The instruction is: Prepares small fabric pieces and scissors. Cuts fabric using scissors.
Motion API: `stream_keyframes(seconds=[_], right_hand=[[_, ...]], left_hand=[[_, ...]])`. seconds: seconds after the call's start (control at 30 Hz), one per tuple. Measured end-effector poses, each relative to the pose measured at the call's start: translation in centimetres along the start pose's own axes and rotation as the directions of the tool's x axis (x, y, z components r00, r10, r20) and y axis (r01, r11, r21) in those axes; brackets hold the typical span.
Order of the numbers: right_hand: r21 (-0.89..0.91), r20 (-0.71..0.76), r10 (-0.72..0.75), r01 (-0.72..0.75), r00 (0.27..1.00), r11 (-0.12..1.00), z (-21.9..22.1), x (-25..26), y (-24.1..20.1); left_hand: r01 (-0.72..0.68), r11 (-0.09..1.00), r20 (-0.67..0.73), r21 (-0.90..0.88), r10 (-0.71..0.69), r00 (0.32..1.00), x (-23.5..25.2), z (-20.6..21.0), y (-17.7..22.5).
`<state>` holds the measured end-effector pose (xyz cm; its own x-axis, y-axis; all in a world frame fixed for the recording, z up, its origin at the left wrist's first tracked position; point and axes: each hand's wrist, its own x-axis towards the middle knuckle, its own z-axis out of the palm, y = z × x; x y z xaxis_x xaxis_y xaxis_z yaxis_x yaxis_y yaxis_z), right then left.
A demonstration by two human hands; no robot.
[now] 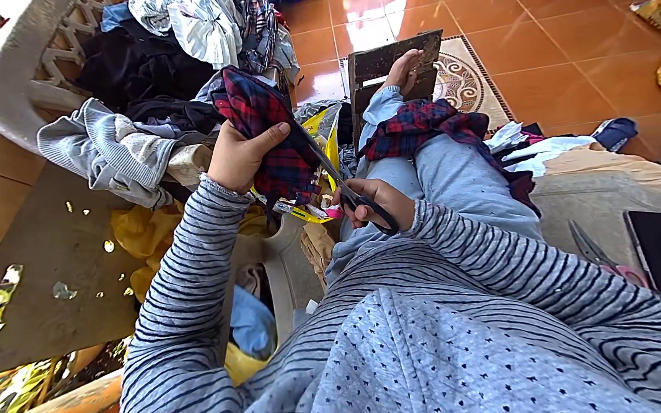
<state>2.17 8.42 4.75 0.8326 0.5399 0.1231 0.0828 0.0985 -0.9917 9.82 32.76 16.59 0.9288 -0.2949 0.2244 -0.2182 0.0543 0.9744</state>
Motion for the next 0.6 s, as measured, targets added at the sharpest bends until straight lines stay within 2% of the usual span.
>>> stream_keyframes(seconds=[0.33, 0.47, 0.6], right_hand=[[0.008, -0.071, -0.104, 0.105, 0.992, 0.994, 0.5, 0.7, -0.7], [0.017, -0.093, -0.095, 0.097, 0.991, 0.995, 0.5, 0.7, -0.6], [0.001, -0.095, -0.102, 0.103, 0.99, 0.995, 0.2, 0.5, 0.1]], left_hand=[[0.03, 0.999, 0.089, -0.019, -0.028, 0.996, -0.4, 1.4, -1.1], [0.028, 0.999, 0.124, -0.017, -0.026, 0.992, -0.4, 1.6, -1.4], [-0.014, 1.0, 0.049, -0.01, 0.015, 0.999, -0.3, 1.5, -1.2]])
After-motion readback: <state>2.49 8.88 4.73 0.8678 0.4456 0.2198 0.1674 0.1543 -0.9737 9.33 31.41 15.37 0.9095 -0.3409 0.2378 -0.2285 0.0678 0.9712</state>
